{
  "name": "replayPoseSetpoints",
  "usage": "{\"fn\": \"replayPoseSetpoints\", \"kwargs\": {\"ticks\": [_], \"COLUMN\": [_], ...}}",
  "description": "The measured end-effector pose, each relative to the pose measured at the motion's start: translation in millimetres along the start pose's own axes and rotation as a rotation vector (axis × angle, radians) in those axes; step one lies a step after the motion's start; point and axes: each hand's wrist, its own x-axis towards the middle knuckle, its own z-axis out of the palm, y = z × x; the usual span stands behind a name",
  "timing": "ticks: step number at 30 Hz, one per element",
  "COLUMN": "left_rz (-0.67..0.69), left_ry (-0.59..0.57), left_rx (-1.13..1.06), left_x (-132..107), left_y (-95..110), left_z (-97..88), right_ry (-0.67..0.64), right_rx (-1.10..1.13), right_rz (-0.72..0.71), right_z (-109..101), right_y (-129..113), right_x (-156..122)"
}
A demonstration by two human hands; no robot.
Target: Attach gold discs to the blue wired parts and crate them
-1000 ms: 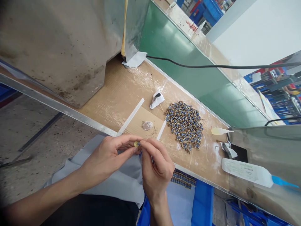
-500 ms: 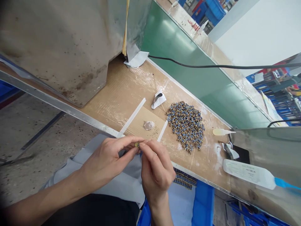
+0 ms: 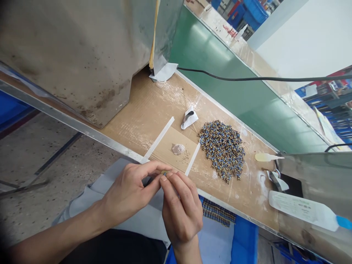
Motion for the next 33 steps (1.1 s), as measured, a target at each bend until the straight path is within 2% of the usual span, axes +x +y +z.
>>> {"fn": "replayPoseSetpoints", "kwargs": {"ticks": [9, 13, 15, 17, 22, 33], "left_rz": [0.004, -0.005, -0.003, 0.007, -0.001, 0.034], "left_ry": [-0.001, -0.058, -0.08, -0.083, -0.093, -0.082], "left_rx": [0.027, 0.055, 0.07, 0.07, 0.06, 0.154], "left_x": [-2, -1, -1, -2, -1, -4], "left_y": [-1, 0, 2, 3, 6, 8], "left_z": [-0.6, -5.4, -6.4, -6.2, -5.8, -6.2], "right_ry": [0.018, 0.038, 0.02, -0.019, -0.097, -0.109], "right_rx": [0.066, 0.135, 0.191, 0.265, 0.407, 0.537], "right_rz": [0.045, 0.293, 0.443, 0.522, 0.549, 0.619], "right_z": [2, -7, -10, -10, -9, -14], "right_y": [-2, -1, 0, 1, 6, 15], "right_x": [-1, 1, 3, 5, 6, -1]}}
